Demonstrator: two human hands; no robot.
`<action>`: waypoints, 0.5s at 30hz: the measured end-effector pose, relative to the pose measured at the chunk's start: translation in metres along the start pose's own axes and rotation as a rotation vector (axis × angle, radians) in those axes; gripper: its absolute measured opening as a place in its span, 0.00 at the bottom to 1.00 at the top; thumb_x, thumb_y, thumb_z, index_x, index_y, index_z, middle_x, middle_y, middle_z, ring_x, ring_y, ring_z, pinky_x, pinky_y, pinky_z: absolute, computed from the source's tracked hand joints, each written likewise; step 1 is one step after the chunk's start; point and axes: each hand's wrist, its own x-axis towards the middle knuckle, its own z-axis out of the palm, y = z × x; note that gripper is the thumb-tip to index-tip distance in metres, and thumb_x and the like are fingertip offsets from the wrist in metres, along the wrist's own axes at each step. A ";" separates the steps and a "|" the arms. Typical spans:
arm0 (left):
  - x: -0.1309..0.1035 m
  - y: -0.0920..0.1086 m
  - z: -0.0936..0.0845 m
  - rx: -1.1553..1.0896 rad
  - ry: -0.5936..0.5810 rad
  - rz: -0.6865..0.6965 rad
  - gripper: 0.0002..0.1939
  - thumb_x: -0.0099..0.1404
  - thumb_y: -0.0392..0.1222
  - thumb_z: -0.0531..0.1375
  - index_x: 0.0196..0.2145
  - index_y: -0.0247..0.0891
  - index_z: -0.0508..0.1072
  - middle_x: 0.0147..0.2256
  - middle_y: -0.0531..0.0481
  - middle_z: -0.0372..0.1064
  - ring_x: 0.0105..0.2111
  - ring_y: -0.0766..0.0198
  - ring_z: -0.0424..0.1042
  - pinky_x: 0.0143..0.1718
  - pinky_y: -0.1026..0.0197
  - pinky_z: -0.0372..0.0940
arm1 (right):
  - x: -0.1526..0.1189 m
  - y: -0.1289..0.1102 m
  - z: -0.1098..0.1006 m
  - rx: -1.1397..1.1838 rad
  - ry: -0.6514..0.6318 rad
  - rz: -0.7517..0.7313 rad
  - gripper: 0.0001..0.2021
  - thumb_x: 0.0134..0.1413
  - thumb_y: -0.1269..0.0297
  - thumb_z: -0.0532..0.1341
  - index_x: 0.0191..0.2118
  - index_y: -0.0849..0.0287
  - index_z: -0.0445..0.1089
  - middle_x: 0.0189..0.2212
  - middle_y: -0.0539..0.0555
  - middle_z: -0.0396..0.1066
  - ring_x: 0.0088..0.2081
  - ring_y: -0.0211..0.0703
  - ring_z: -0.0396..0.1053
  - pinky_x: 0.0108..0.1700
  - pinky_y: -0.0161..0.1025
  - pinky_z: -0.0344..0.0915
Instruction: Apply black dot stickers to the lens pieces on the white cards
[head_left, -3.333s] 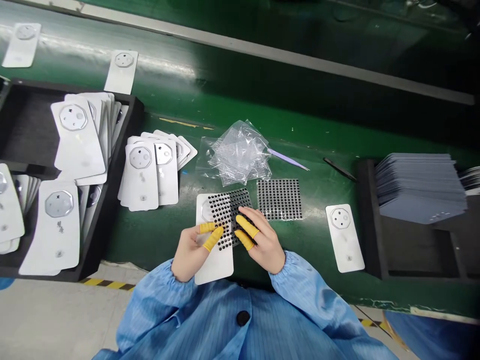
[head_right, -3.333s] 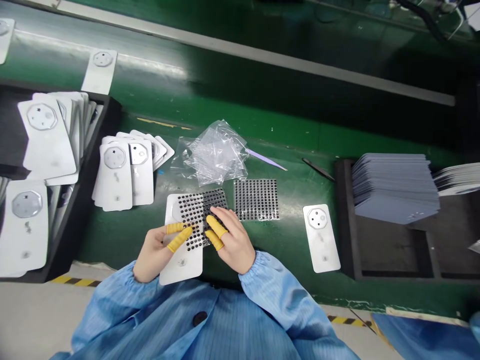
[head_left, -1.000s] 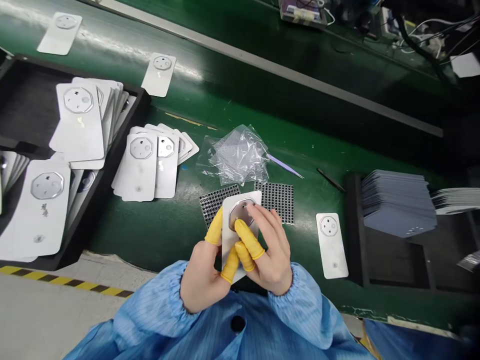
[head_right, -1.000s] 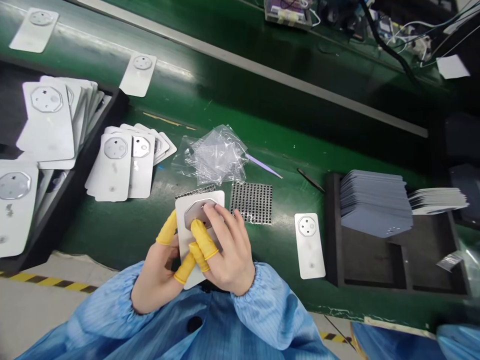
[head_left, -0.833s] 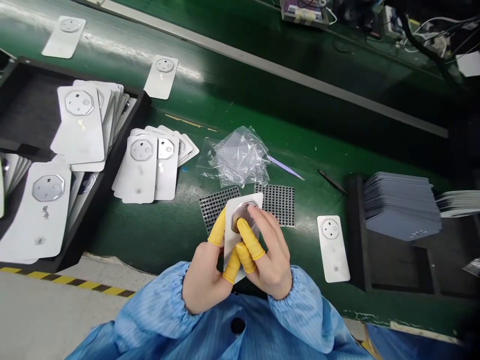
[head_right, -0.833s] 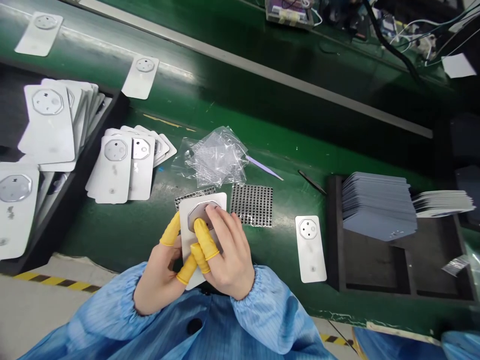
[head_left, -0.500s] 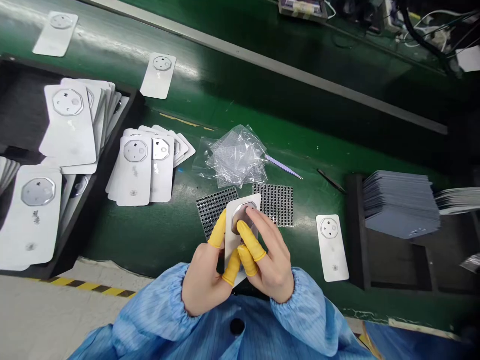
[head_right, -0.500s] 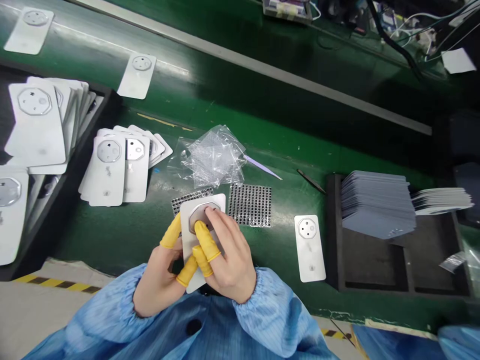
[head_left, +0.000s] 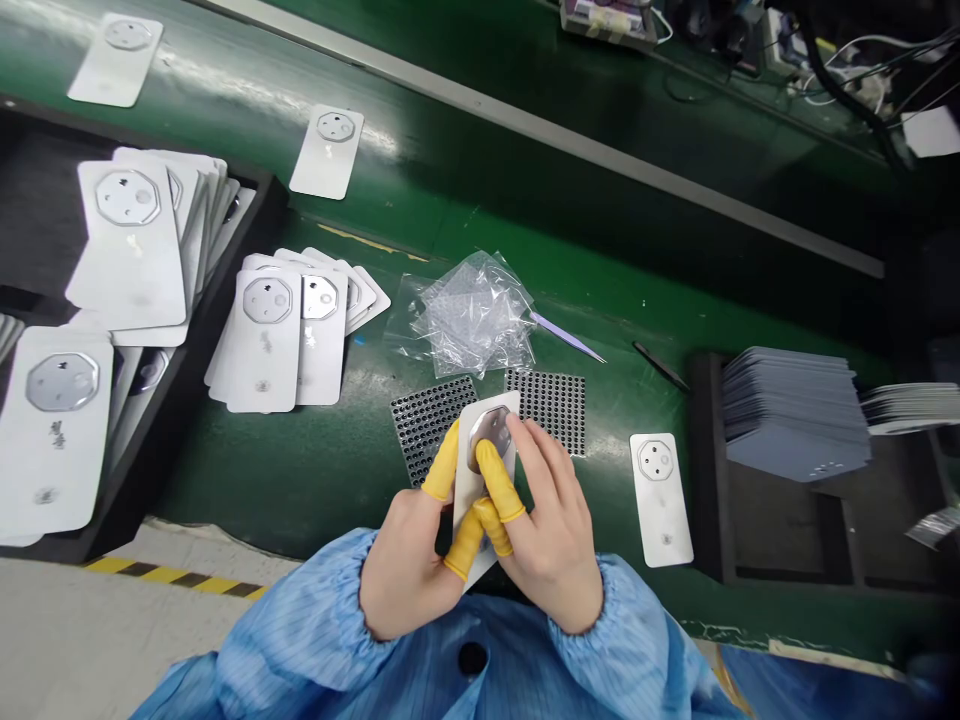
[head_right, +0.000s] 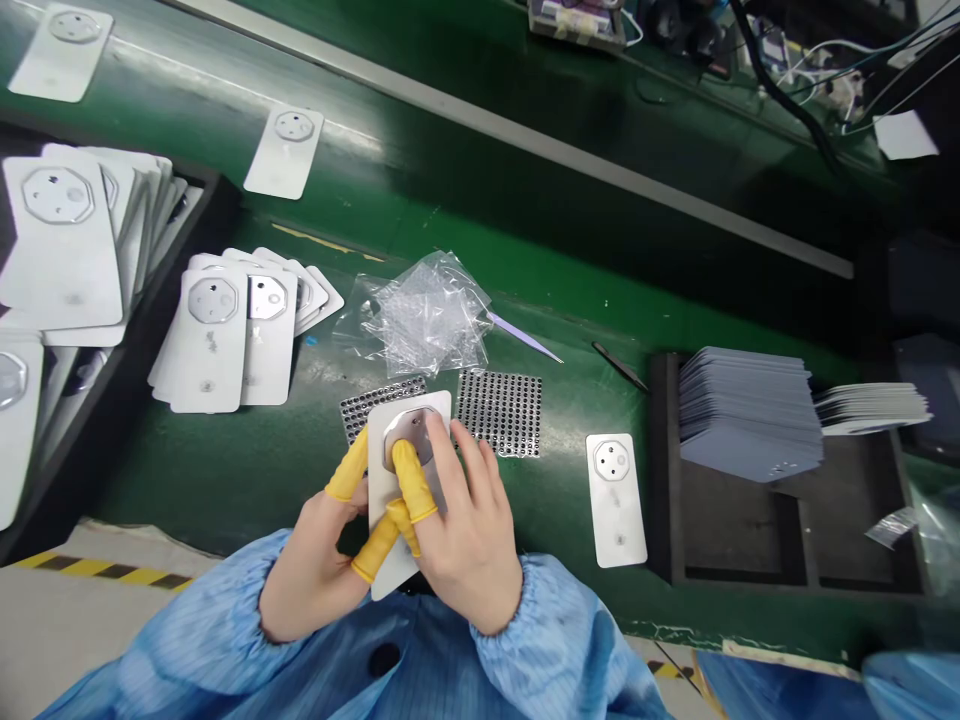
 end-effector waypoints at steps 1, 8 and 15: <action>0.001 0.001 0.000 0.000 -0.004 -0.004 0.23 0.58 0.33 0.59 0.52 0.37 0.64 0.32 0.43 0.77 0.30 0.54 0.78 0.31 0.58 0.73 | -0.001 -0.002 0.000 -0.040 -0.019 0.011 0.21 0.60 0.72 0.53 0.59 0.66 0.61 0.60 0.72 0.56 0.62 0.67 0.53 0.53 0.63 0.66; 0.001 0.003 0.001 -0.196 -0.008 -0.054 0.29 0.57 0.31 0.60 0.57 0.42 0.63 0.34 0.46 0.76 0.27 0.59 0.76 0.30 0.60 0.73 | -0.003 0.000 0.002 0.165 -0.012 -0.006 0.26 0.59 0.75 0.52 0.63 0.71 0.53 0.63 0.72 0.51 0.65 0.63 0.50 0.60 0.60 0.62; -0.003 0.009 0.000 -0.561 -0.051 -0.142 0.45 0.56 0.28 0.63 0.65 0.56 0.51 0.36 0.51 0.75 0.32 0.60 0.76 0.32 0.63 0.73 | -0.004 0.012 0.005 0.447 0.083 -0.018 0.26 0.62 0.71 0.49 0.65 0.66 0.51 0.67 0.64 0.46 0.65 0.61 0.51 0.61 0.64 0.59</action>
